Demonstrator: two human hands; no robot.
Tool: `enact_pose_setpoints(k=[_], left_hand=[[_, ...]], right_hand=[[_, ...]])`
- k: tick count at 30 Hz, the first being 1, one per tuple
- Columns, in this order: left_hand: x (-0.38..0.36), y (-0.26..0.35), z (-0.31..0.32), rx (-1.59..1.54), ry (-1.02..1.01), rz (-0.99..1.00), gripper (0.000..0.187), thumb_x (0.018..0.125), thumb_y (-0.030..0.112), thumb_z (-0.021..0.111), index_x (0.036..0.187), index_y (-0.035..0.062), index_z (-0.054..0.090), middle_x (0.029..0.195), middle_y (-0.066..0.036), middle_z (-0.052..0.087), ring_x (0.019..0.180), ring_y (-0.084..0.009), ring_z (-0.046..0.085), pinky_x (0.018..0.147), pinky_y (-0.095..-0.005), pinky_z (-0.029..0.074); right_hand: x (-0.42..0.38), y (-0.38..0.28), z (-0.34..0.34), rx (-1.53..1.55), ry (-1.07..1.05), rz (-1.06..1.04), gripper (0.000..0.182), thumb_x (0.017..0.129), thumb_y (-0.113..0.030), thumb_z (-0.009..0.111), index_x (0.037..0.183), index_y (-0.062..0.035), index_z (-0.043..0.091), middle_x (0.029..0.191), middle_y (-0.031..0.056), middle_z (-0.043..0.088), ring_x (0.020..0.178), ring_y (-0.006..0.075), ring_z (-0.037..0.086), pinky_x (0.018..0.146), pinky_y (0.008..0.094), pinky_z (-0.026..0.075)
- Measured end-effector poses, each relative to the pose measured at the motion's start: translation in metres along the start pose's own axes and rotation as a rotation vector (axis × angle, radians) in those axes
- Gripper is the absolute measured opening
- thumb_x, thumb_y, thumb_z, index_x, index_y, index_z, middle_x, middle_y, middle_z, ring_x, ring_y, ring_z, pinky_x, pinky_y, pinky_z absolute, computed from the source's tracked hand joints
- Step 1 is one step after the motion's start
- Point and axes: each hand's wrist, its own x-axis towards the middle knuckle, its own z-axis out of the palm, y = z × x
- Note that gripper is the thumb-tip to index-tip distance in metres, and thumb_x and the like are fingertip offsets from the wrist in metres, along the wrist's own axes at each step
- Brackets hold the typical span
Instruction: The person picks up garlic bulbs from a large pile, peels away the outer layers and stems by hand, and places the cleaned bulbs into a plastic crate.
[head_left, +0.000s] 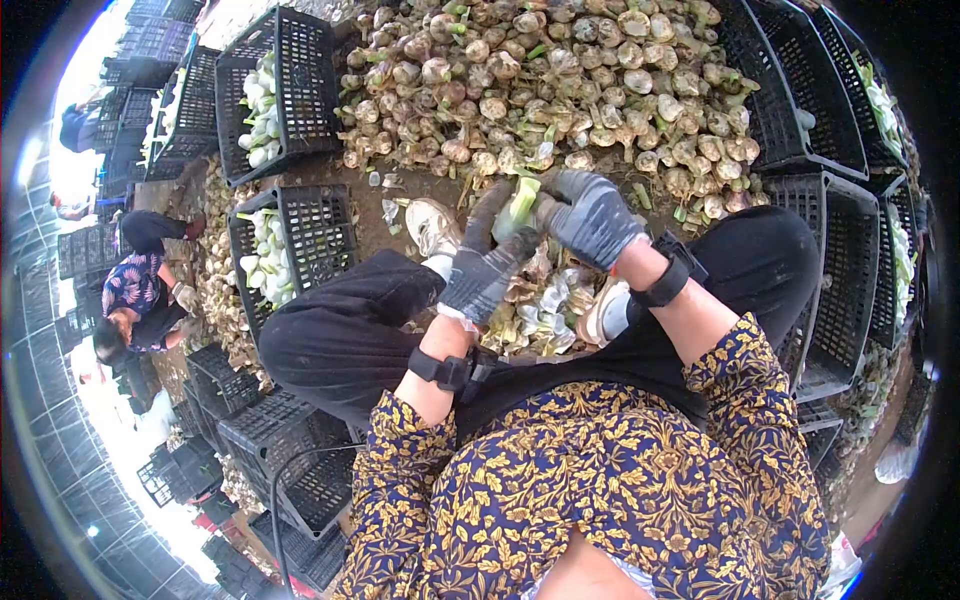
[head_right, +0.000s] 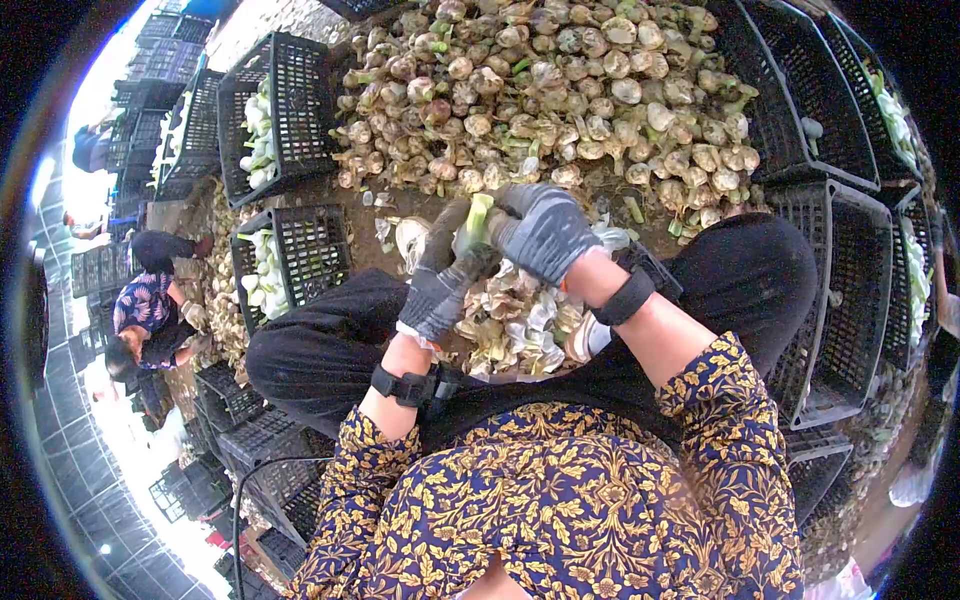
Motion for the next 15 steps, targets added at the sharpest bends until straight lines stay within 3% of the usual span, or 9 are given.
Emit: enact_pose_setpoints(k=[1, 3, 5, 8, 11, 12, 13, 14, 15], left_hand=[[0.001, -0.002, 0.002, 0.000, 0.000, 0.000, 0.055, 0.081, 0.009, 0.057, 0.129, 0.0057, 0.030, 0.126, -0.007, 0.038, 0.110, -0.0160, 0.041, 0.092, -0.0264, 0.037], [0.001, -0.006, 0.006, 0.055, 0.019, 0.088, 0.059, 0.083, 0.013, 0.056, 0.132, 0.0066, 0.025, 0.129, -0.008, 0.034, 0.113, -0.0166, 0.038, 0.092, -0.0268, 0.037], [0.001, -0.013, 0.015, 0.011, 0.059, 0.120, 0.056, 0.085, 0.016, 0.053, 0.132, 0.0056, 0.024, 0.131, -0.009, 0.031, 0.116, -0.0174, 0.035, 0.094, -0.0282, 0.035], [0.008, -0.025, 0.024, 0.161, 0.194, 0.299, 0.055, 0.087, 0.018, 0.051, 0.132, 0.0045, 0.023, 0.130, -0.010, 0.032, 0.117, -0.0183, 0.035, 0.097, -0.0292, 0.031], [0.021, -0.022, 0.028, 0.233, 0.379, 0.289, 0.035, 0.089, 0.021, 0.046, 0.116, 0.0005, 0.041, 0.112, -0.010, 0.045, 0.106, -0.0195, 0.042, 0.092, -0.0321, 0.034], [0.030, -0.018, 0.033, 0.192, 0.455, 0.316, 0.026, 0.090, 0.025, 0.045, 0.104, 0.0028, 0.048, 0.097, -0.008, 0.051, 0.088, -0.0193, 0.051, 0.079, -0.0316, 0.042], [0.033, -0.015, 0.035, 0.188, 0.459, 0.319, 0.026, 0.090, 0.025, 0.045, 0.104, 0.0028, 0.048, 0.097, -0.008, 0.051, 0.088, -0.0193, 0.051, 0.079, -0.0316, 0.042], [0.034, 0.002, 0.042, -0.100, 0.476, 0.102, 0.029, 0.090, 0.029, 0.042, 0.105, 0.0051, 0.048, 0.096, -0.006, 0.053, 0.084, -0.0171, 0.053, 0.071, -0.0291, 0.045], [0.037, 0.011, 0.047, -0.388, 0.481, -0.115, 0.031, 0.091, 0.034, 0.038, 0.105, 0.0074, 0.048, 0.095, -0.004, 0.055, 0.079, -0.0149, 0.056, 0.064, -0.0266, 0.048]], right_hand=[[-0.002, 0.000, 0.001, 0.000, 0.000, 0.000, 0.035, 0.076, -0.029, 0.055, 0.097, -0.0023, 0.060, 0.089, 0.0197, 0.060, 0.084, 0.0314, 0.059, 0.072, 0.0357, 0.046], [-0.005, -0.009, 0.002, -0.291, 0.148, -0.250, 0.028, 0.075, -0.028, 0.054, 0.088, -0.0049, 0.062, 0.079, 0.0185, 0.060, 0.076, 0.0332, 0.058, 0.066, 0.0397, 0.046], [-0.005, -0.008, 0.005, -0.285, 0.192, -0.305, 0.025, 0.074, -0.028, 0.054, 0.084, -0.0064, 0.062, 0.073, 0.0169, 0.059, 0.071, 0.0346, 0.056, 0.063, 0.0430, 0.045], [-0.005, -0.007, 0.004, -0.242, 0.170, -0.246, 0.026, 0.074, -0.027, 0.054, 0.087, -0.0059, 0.062, 0.075, 0.0178, 0.059, 0.072, 0.0348, 0.057, 0.063, 0.0417, 0.045], [-0.002, -0.008, 0.005, -0.033, 0.147, -0.147, 0.027, 0.075, -0.026, 0.055, 0.087, -0.0023, 0.060, 0.076, 0.0192, 0.059, 0.071, 0.0331, 0.058, 0.061, 0.0388, 0.046], [-0.002, -0.009, 0.004, 0.051, 0.168, -0.040, 0.027, 0.076, -0.024, 0.054, 0.088, -0.0002, 0.060, 0.074, 0.0177, 0.060, 0.068, 0.0291, 0.059, 0.059, 0.0359, 0.046], [-0.003, -0.009, 0.004, 0.135, 0.190, 0.068, 0.027, 0.078, -0.023, 0.054, 0.088, 0.0020, 0.059, 0.072, 0.0161, 0.061, 0.065, 0.0251, 0.060, 0.057, 0.0330, 0.046], [-0.004, -0.018, 0.000, 0.617, 0.071, 0.253, 0.025, 0.081, -0.020, 0.053, 0.088, 0.0026, 0.058, 0.068, 0.0087, 0.060, 0.059, 0.0154, 0.058, 0.053, 0.0274, 0.045], [-0.002, -0.020, -0.003, 0.610, 0.065, 0.248, 0.025, 0.081, -0.020, 0.053, 0.088, 0.0026, 0.058, 0.068, 0.0087, 0.060, 0.059, 0.0154, 0.058, 0.053, 0.0274, 0.045]])
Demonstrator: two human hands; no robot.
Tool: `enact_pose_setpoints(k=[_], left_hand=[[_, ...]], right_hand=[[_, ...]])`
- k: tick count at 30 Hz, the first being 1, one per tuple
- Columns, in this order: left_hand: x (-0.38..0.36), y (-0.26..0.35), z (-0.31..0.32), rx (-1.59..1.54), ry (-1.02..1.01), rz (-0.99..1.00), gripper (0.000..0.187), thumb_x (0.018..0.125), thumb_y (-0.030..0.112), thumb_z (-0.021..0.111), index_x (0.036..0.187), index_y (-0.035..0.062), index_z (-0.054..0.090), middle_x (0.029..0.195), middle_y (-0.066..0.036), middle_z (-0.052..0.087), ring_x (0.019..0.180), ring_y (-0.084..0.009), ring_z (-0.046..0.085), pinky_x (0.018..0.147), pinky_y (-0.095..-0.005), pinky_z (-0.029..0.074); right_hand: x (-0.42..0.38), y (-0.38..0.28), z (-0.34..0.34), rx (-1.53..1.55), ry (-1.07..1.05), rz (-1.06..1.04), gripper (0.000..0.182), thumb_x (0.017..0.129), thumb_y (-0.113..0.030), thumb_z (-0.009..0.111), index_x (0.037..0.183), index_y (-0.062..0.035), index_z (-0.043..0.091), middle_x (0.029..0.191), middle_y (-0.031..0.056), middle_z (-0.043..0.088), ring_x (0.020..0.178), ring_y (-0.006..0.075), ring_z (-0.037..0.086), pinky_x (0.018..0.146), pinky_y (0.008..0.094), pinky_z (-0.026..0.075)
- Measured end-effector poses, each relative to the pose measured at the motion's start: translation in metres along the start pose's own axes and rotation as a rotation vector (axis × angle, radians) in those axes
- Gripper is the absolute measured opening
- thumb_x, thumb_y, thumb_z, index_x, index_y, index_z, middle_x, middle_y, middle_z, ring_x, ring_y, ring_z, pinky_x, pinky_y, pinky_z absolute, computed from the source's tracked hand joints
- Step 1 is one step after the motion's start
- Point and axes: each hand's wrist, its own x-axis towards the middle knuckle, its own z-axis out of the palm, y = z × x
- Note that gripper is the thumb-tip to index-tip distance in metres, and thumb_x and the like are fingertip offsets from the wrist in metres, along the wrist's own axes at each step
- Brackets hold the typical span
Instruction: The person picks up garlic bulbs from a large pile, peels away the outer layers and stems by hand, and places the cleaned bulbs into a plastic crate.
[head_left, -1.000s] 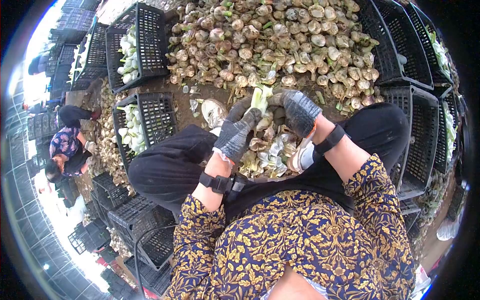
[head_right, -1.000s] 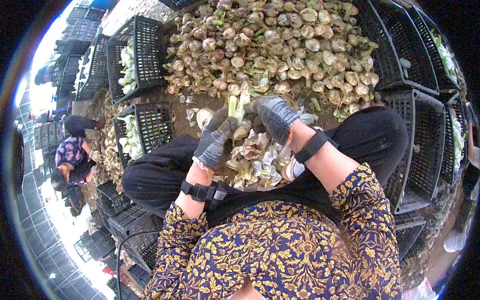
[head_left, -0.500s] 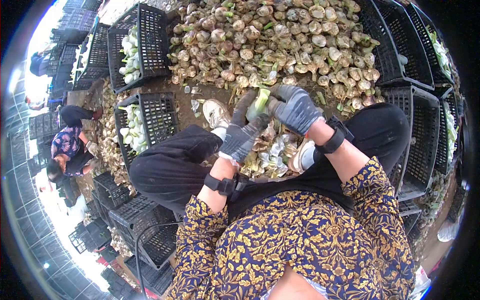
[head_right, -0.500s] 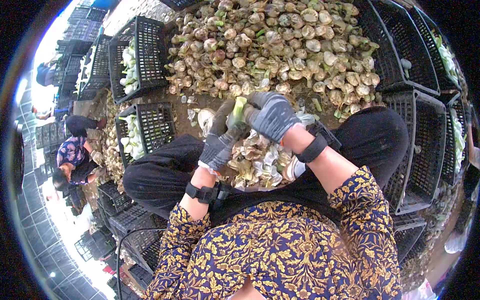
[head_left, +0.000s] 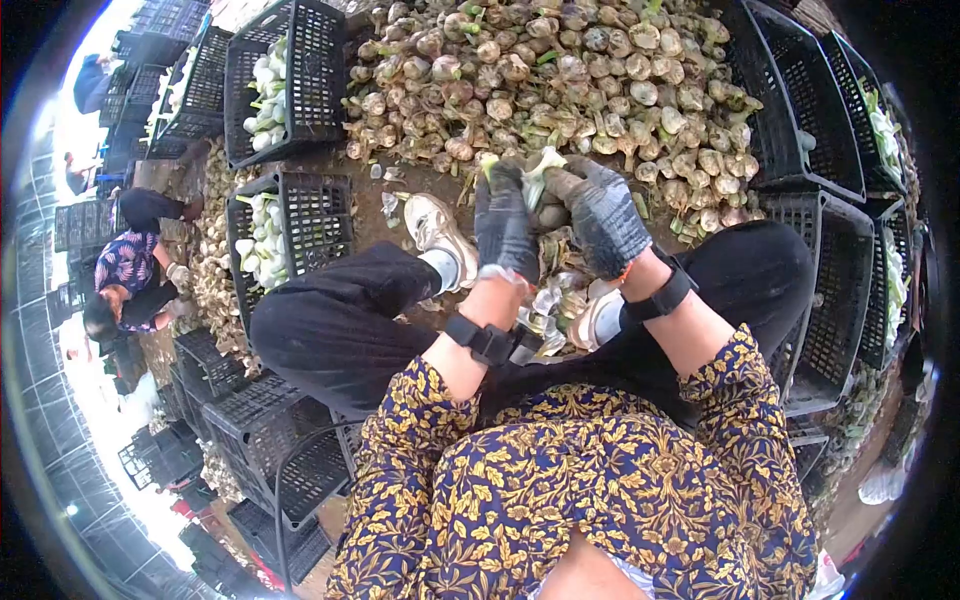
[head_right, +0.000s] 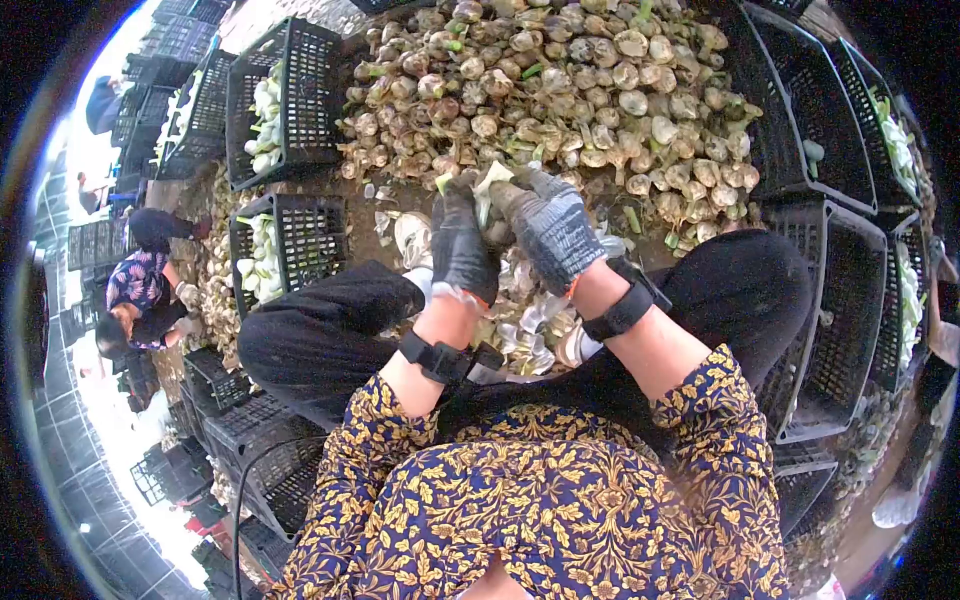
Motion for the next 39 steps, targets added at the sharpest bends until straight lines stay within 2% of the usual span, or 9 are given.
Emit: enact_pose_setpoints(k=[10, 14, 18, 19, 26, 28, 30, 32, 39], left_hand=[[-0.006, 0.026, 0.002, -0.383, -0.144, -0.521, 0.038, 0.085, 0.045, 0.044, 0.094, 0.0105, 0.056, 0.071, -0.004, 0.059, 0.058, -0.0192, 0.057, 0.050, -0.0315, 0.048], [0.042, 0.018, -0.044, -0.627, -0.368, -0.493, 0.050, 0.083, 0.054, 0.038, 0.099, 0.0100, 0.055, 0.078, -0.009, 0.061, 0.062, -0.0254, 0.059, 0.051, -0.0384, 0.051], [0.038, 0.036, -0.051, -0.650, -0.316, -0.450, 0.045, 0.084, 0.048, 0.040, 0.097, 0.0079, 0.055, 0.081, -0.010, 0.061, 0.068, -0.0261, 0.060, 0.057, -0.0374, 0.052], [0.032, 0.040, -0.046, -0.579, -0.188, -0.366, 0.044, 0.084, 0.047, 0.041, 0.098, 0.0084, 0.055, 0.083, -0.010, 0.061, 0.072, -0.0263, 0.060, 0.060, -0.0376, 0.052], [0.026, 0.031, -0.061, -0.200, 0.069, -0.006, 0.034, 0.084, 0.038, 0.051, 0.095, 0.0061, 0.056, 0.089, -0.008, 0.060, 0.079, -0.0185, 0.058, 0.067, -0.0320, 0.050], [0.028, 0.024, -0.070, 0.847, -0.005, 0.662, 0.034, 0.087, 0.034, 0.047, 0.098, 0.0032, 0.055, 0.092, -0.007, 0.059, 0.083, -0.0183, 0.057, 0.073, -0.0288, 0.046], [0.020, 0.019, -0.070, 0.500, -0.151, 0.436, 0.032, 0.089, 0.028, 0.044, 0.102, 0.0009, 0.054, 0.094, -0.009, 0.059, 0.085, -0.0196, 0.056, 0.077, -0.0286, 0.043], [0.016, 0.017, -0.070, 0.957, -0.205, 1.011, 0.030, 0.090, 0.024, 0.042, 0.103, -0.0002, 0.054, 0.095, -0.012, 0.059, 0.084, -0.0202, 0.056, 0.077, -0.0302, 0.043], [0.008, 0.022, -0.060, 0.790, -0.227, 0.661, 0.028, 0.090, 0.022, 0.041, 0.093, -0.0015, 0.056, 0.086, -0.012, 0.060, 0.079, -0.0216, 0.056, 0.074, -0.0312, 0.043]], right_hand=[[-0.007, -0.013, -0.021, 0.248, -0.414, 0.041, 0.018, 0.082, -0.019, 0.053, 0.082, -0.0009, 0.056, 0.080, 0.0063, 0.057, 0.064, 0.0114, 0.056, 0.056, 0.0236, 0.046], [-0.008, -0.022, -0.024, -0.592, -0.578, -1.065, 0.012, 0.069, -0.005, 0.061, 0.080, -0.0006, 0.060, 0.082, 0.0045, 0.057, 0.069, 0.0147, 0.058, 0.058, 0.0258, 0.048], [-0.025, -0.023, -0.017, -0.261, -0.735, -0.019, 0.027, 0.075, -0.017, 0.056, 0.101, -0.0081, 0.059, 0.095, 0.0081, 0.058, 0.078, 0.0262, 0.058, 0.066, 0.0313, 0.047], [-0.007, 0.015, -0.022, -0.852, -0.685, -0.721, 0.027, 0.078, -0.017, 0.053, 0.104, -0.0094, 0.058, 0.100, 0.0086, 0.057, 0.080, 0.0271, 0.056, 0.069, 0.0311, 0.046], [0.007, 0.025, 0.001, -0.573, -0.285, -0.569, 0.033, 0.077, -0.032, 0.056, 0.093, -0.0032, 0.058, 0.075, 0.0113, 0.060, 0.064, 0.0225, 0.058, 0.058, 0.0308, 0.048], [0.006, -0.001, 0.010, -0.149, -0.312, 0.279, 0.043, 0.076, -0.042, 0.057, 0.089, -0.0009, 0.058, 0.069, 0.0081, 0.058, 0.055, 0.0164, 0.056, 0.048, 0.0291, 0.047], [0.006, -0.002, 0.008, -0.136, -0.306, 0.305, 0.048, 0.079, -0.046, 0.053, 0.088, 0.0006, 0.058, 0.067, 0.0066, 0.056, 0.050, 0.0128, 0.054, 0.043, 0.0266, 0.045], [0.009, -0.001, 0.010, -0.132, -0.316, 0.331, 0.049, 0.077, -0.046, 0.055, 0.086, 0.0016, 0.058, 0.066, 0.0061, 0.057, 0.047, 0.0122, 0.052, 0.042, 0.0268, 0.044], [0.005, -0.006, 0.009, -0.163, -0.342, 0.307, 0.036, 0.079, -0.033, 0.057, 0.089, 0.0011, 0.057, 0.061, 0.0042, 0.055, 0.048, 0.0107, 0.053, 0.044, 0.0246, 0.044]])
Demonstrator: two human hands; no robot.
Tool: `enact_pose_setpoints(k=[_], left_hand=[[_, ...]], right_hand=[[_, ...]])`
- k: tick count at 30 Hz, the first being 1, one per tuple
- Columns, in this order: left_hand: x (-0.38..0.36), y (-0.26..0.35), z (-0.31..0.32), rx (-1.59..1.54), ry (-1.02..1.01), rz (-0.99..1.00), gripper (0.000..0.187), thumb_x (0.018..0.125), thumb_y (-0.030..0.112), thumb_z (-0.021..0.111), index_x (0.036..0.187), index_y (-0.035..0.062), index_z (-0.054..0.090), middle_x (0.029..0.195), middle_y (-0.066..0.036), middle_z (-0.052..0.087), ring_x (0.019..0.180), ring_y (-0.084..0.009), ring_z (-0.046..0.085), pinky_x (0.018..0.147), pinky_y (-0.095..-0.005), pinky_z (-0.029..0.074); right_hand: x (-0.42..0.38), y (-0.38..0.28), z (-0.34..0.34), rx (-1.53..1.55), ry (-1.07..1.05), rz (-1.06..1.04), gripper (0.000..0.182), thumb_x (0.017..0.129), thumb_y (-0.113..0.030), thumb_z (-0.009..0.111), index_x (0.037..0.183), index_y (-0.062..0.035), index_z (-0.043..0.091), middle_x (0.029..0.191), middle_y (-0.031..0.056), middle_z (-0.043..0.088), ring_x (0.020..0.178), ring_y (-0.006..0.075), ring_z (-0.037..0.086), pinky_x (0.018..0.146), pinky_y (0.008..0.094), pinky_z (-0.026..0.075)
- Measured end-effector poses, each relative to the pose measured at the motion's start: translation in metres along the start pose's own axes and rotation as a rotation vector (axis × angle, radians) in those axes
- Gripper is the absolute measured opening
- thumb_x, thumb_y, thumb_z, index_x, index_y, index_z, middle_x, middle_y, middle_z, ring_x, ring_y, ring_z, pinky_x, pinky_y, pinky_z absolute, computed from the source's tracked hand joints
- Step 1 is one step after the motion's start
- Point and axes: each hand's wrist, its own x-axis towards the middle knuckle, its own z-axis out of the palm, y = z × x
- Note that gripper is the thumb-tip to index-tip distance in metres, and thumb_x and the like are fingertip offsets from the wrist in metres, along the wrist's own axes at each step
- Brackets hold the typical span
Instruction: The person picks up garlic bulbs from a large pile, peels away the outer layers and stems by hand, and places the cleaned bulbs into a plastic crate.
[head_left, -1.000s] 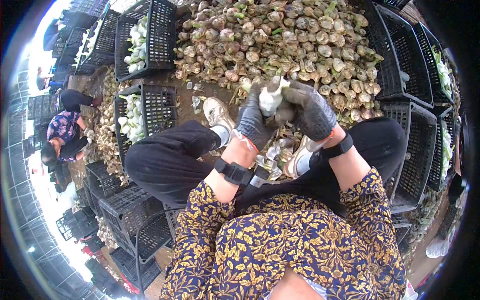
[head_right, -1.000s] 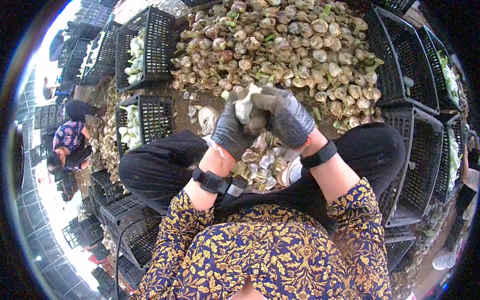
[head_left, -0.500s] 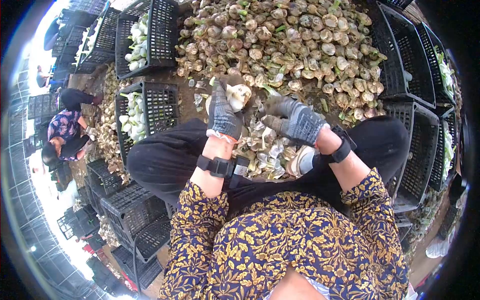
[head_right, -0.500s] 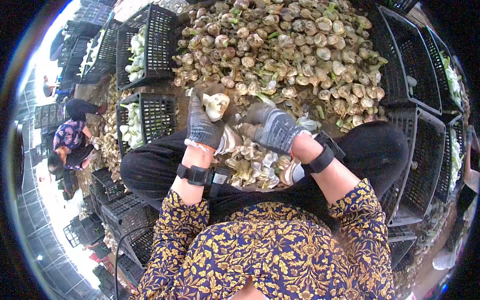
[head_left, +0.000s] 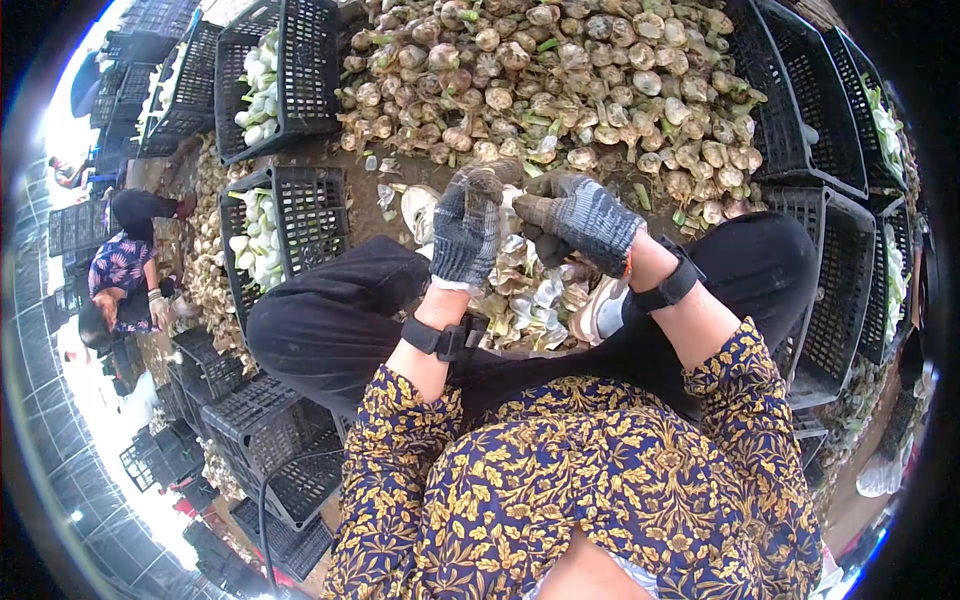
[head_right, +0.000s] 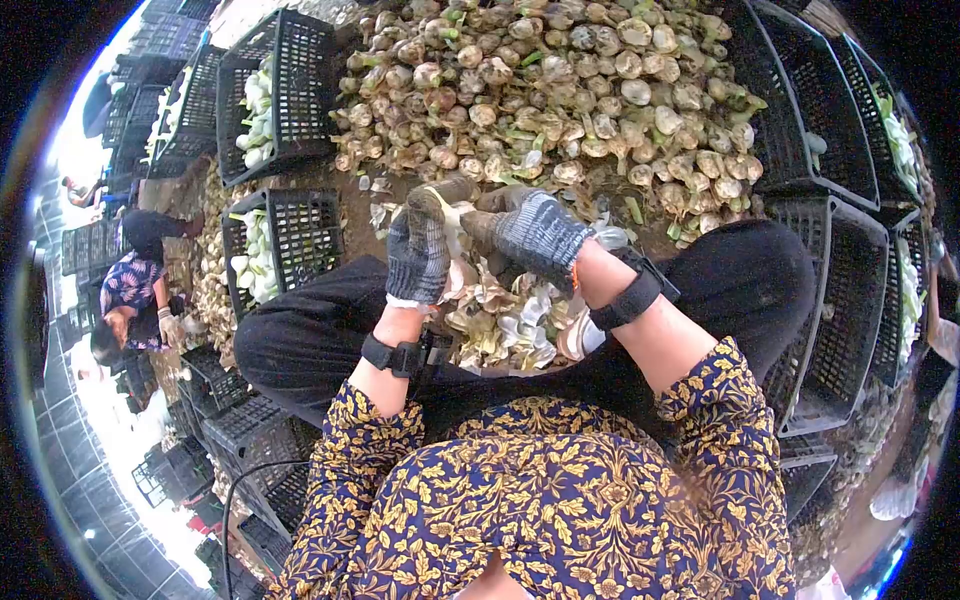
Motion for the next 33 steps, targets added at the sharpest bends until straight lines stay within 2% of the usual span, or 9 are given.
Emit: enact_pose_setpoints(k=[5, 7, 15, 18, 19, 21, 25, 27, 33], left_hand=[[0.002, -0.019, 0.000, 0.616, 0.048, 0.563, 0.024, 0.089, 0.019, 0.042, 0.096, -0.0005, 0.055, 0.083, -0.014, 0.058, 0.077, -0.0250, 0.056, 0.070, -0.0319, 0.044], [-0.003, -0.010, 0.002, 0.167, 0.020, 0.082, 0.021, 0.085, 0.012, 0.046, 0.100, -0.0007, 0.053, 0.079, -0.016, 0.057, 0.074, -0.0292, 0.055, 0.068, -0.0348, 0.044], [-0.001, -0.046, 0.003, 0.524, -0.147, -0.302, 0.037, 0.080, 0.016, 0.050, 0.112, -0.0017, 0.044, 0.091, -0.021, 0.056, 0.077, -0.0337, 0.054, 0.070, -0.0415, 0.044], [0.003, -0.057, 0.016, -0.044, -0.037, -0.055, 0.033, 0.081, 0.016, 0.049, 0.110, -0.0004, 0.048, 0.101, -0.021, 0.054, 0.091, -0.0343, 0.052, 0.080, -0.0379, 0.042], [-0.005, -0.058, 0.011, 0.668, 0.004, 0.282, 0.031, 0.083, 0.018, 0.050, 0.109, 0.0011, 0.050, 0.102, -0.018, 0.056, 0.094, -0.0306, 0.053, 0.082, -0.0368, 0.042], [-0.013, 0.001, 0.010, -0.058, 0.031, -0.456, 0.034, 0.088, 0.027, 0.045, 0.108, 0.0013, 0.050, 0.104, -0.013, 0.056, 0.096, -0.0260, 0.053, 0.080, -0.0337, 0.043], [-0.004, 0.005, 0.014, -0.980, 0.170, -0.978, 0.043, 0.090, 0.039, 0.035, 0.107, 0.0041, 0.052, 0.094, -0.007, 0.061, 0.080, -0.0185, 0.060, 0.065, -0.0287, 0.050], [0.000, -0.003, 0.011, -1.164, 0.139, -1.010, 0.039, 0.089, 0.037, 0.037, 0.103, 0.0050, 0.054, 0.087, -0.007, 0.061, 0.072, -0.0176, 0.060, 0.059, -0.0286, 0.051], [0.010, -0.068, 0.011, -1.519, -0.094, -0.797, 0.032, 0.087, 0.031, 0.038, 0.095, 0.0068, 0.056, 0.081, -0.008, 0.061, 0.073, -0.0224, 0.059, 0.064, -0.0353, 0.050]], right_hand=[[0.000, 0.008, -0.001, -0.196, 0.090, -0.113, 0.029, 0.079, -0.022, 0.058, 0.096, 0.0017, 0.056, 0.068, 0.0073, 0.059, 0.051, 0.0096, 0.054, 0.046, 0.0242, 0.044], [0.000, 0.013, 0.000, -0.395, 0.197, -0.246, 0.031, 0.078, -0.019, 0.058, 0.101, 0.0017, 0.055, 0.078, 0.0100, 0.061, 0.059, 0.0106, 0.057, 0.053, 0.0254, 0.046], [0.002, 0.019, -0.010, -0.633, 0.191, -0.401, 0.036, 0.075, -0.018, 0.058, 0.107, -0.0022, 0.055, 0.094, 0.0156, 0.061, 0.086, 0.0233, 0.059, 0.074, 0.0309, 0.046], [0.009, 0.021, -0.013, -0.708, 0.149, -0.192, 0.035, 0.076, -0.021, 0.057, 0.105, -0.0022, 0.055, 0.093, 0.0165, 0.061, 0.087, 0.0236, 0.059, 0.076, 0.0311, 0.045], [0.009, 0.027, -0.012, -0.707, 0.247, -0.289, 0.031, 0.074, -0.019, 0.056, 0.101, -0.0031, 0.056, 0.090, 0.0178, 0.060, 0.084, 0.0274, 0.059, 0.073, 0.0332, 0.046], [0.006, 0.027, -0.009, -0.706, 0.347, -0.394, 0.028, 0.073, -0.017, 0.054, 0.098, -0.0039, 0.057, 0.086, 0.0190, 0.060, 0.081, 0.0311, 0.059, 0.070, 0.0352, 0.047], [-0.002, 0.022, -0.001, -0.382, 0.178, -0.589, 0.021, 0.078, -0.008, 0.052, 0.096, 0.0010, 0.053, 0.086, 0.0131, 0.060, 0.077, 0.0222, 0.059, 0.068, 0.0312, 0.046], [-0.015, 0.001, 0.000, -0.095, -0.050, -0.257, 0.021, 0.081, -0.011, 0.052, 0.097, 0.0010, 0.052, 0.083, 0.0072, 0.058, 0.074, 0.0129, 0.055, 0.065, 0.0273, 0.046], [-0.032, -0.006, 0.003, 0.037, -0.446, -0.230, 0.022, 0.083, -0.020, 0.056, 0.097, -0.0031, 0.057, 0.079, 0.0001, 0.058, 0.070, 0.0072, 0.053, 0.062, 0.0224, 0.045]])
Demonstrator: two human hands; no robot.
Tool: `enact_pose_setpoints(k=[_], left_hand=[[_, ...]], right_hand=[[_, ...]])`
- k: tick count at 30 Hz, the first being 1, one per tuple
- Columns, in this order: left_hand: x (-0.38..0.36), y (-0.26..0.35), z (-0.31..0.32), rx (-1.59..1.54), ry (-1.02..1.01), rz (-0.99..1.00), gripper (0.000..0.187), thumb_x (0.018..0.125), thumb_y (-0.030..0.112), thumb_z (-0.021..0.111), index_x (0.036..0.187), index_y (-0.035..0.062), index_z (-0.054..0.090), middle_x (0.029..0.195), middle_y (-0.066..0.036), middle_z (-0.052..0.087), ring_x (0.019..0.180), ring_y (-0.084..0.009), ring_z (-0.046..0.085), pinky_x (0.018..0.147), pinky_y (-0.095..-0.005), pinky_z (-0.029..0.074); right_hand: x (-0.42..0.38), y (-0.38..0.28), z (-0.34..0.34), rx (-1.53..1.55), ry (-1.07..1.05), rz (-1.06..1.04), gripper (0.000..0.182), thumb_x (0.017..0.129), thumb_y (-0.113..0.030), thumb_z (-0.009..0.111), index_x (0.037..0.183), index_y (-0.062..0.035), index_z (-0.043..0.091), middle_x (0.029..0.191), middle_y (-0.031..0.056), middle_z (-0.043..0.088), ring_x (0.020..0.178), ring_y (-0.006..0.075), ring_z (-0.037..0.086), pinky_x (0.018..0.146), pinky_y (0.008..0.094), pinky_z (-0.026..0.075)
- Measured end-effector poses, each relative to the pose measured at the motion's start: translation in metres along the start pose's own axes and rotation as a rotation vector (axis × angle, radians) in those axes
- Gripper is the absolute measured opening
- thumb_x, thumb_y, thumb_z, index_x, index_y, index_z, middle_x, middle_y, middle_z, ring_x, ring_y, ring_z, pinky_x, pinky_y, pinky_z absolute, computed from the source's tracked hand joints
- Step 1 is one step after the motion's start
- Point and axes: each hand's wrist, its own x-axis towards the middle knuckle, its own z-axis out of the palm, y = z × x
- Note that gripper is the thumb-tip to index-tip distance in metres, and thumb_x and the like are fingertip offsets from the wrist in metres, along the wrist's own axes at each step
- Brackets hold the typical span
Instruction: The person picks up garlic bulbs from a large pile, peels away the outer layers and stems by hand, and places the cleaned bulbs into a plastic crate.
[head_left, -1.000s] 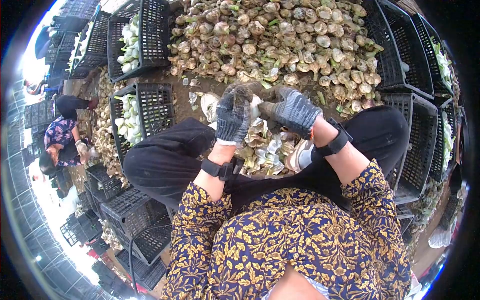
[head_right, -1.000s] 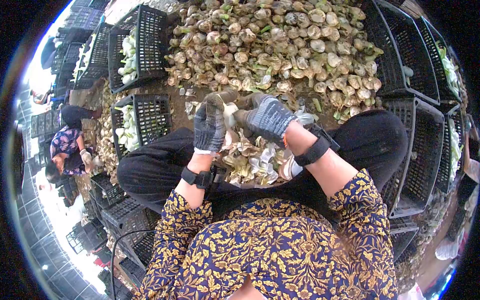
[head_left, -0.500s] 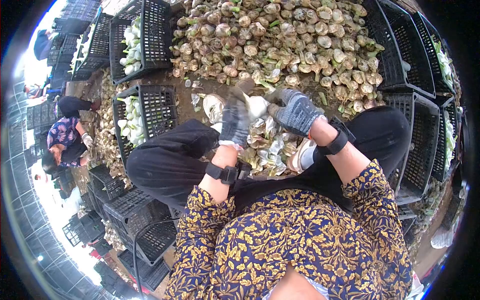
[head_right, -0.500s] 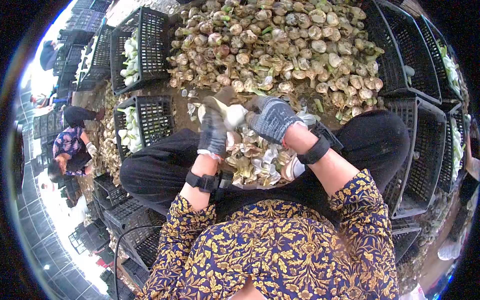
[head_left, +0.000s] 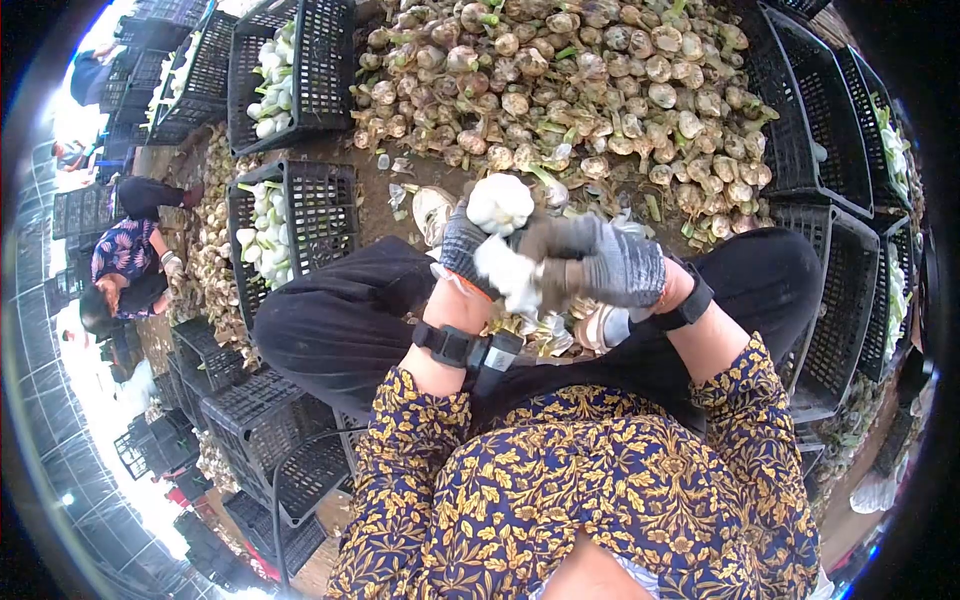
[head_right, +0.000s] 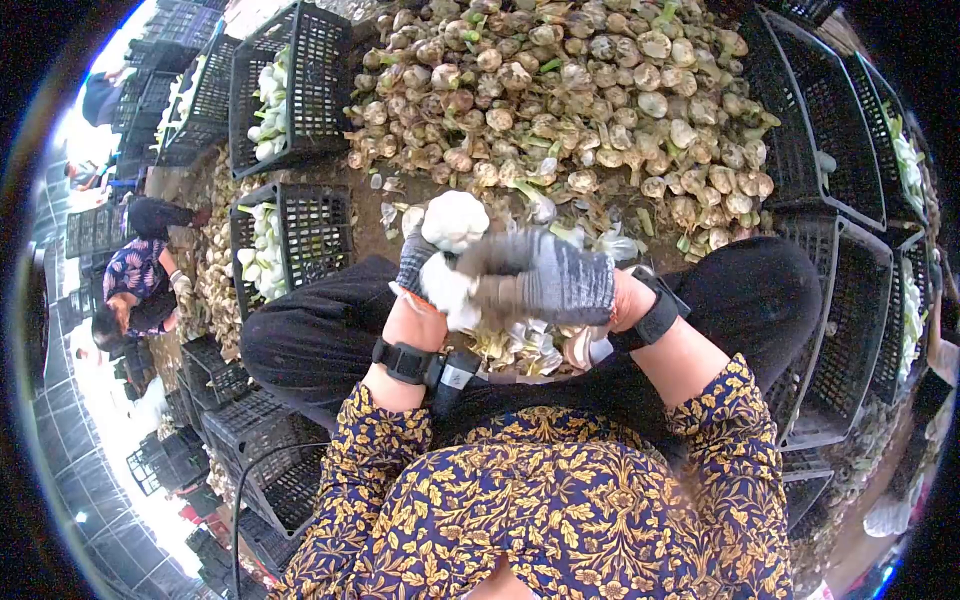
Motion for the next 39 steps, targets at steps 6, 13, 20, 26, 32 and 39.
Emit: enact_pose_setpoints(k=[6, 13, 20, 26, 32, 39], left_hand=[[-0.013, 0.016, 0.002, -0.016, -0.215, 0.024, 0.038, 0.086, 0.039, 0.037, 0.097, 0.0075, 0.055, 0.087, -0.009, 0.060, 0.077, -0.0223, 0.058, 0.063, -0.0352, 0.049], [-0.012, 0.005, -0.001, 0.224, -0.081, 0.107, 0.053, 0.087, 0.046, 0.031, 0.101, 0.0000, 0.053, 0.096, -0.011, 0.058, 0.088, -0.0245, 0.055, 0.077, -0.0320, 0.046], [0.014, 0.010, -0.014, 0.233, 0.626, 0.198, 0.048, 0.086, 0.046, 0.039, 0.099, 0.0018, 0.055, 0.092, -0.010, 0.061, 0.076, -0.0235, 0.061, 0.057, -0.0342, 0.053], [0.034, 0.106, -0.041, 0.010, 0.375, 0.118, 0.044, 0.087, 0.046, 0.033, 0.098, 0.0105, 0.055, 0.080, -0.008, 0.062, 0.067, -0.0219, 0.060, 0.055, -0.0345, 0.054], [0.025, 0.286, 0.080, 0.504, 0.245, 0.735, 0.039, 0.086, 0.039, 0.040, 0.097, 0.0027, 0.048, 0.084, -0.013, 0.055, 0.073, -0.0281, 0.057, 0.063, -0.0326, 0.052], [0.085, 0.274, 0.042, 0.936, 0.523, 0.746, 0.045, 0.084, 0.041, 0.040, 0.098, -0.0005, 0.053, 0.078, -0.016, 0.057, 0.074, -0.0210, 0.055, 0.061, -0.0299, 0.046]], right_hand=[[0.009, 0.026, -0.004, -0.830, 0.062, -0.110, 0.022, 0.080, -0.023, 0.055, 0.081, -0.0015, 0.061, 0.070, 0.0096, 0.060, 0.066, 0.0255, 0.057, 0.060, 0.0341, 0.045], [0.034, 0.036, -0.013, -0.588, 0.681, -0.244, 0.043, 0.069, -0.015, 0.068, 0.106, -0.0023, 0.050, 0.092, 0.0083, 0.056, 0.079, 0.0149, 0.055, 0.068, 0.0281, 0.046], [0.034, 0.035, 0.005, -0.450, -0.006, -0.096, 0.020, 0.076, -0.017, 0.056, 0.091, -0.0043, 0.059, 0.087, 0.0143, 0.059, 0.082, 0.0291, 0.057, 0.074, 0.0328, 0.045], [0.032, 0.060, -0.006, -1.000, 0.253, -0.030, 0.031, 0.078, -0.028, 0.051, 0.099, -0.0059, 0.058, 0.093, 0.0176, 0.058, 0.086, 0.0328, 0.055, 0.075, 0.0400, 0.044], [0.040, 0.057, -0.005, -1.086, 0.181, 0.187, 0.034, 0.080, -0.032, 0.048, 0.100, -0.0074, 0.058, 0.093, 0.0184, 0.058, 0.086, 0.0324, 0.055, 0.073, 0.0402, 0.044], [0.045, 0.061, -0.008, -1.065, 0.133, 0.171, 0.032, 0.081, -0.032, 0.046, 0.086, -0.0043, 0.061, 0.084, 0.0170, 0.059, 0.077, 0.0321, 0.057, 0.069, 0.0399, 0.045]])
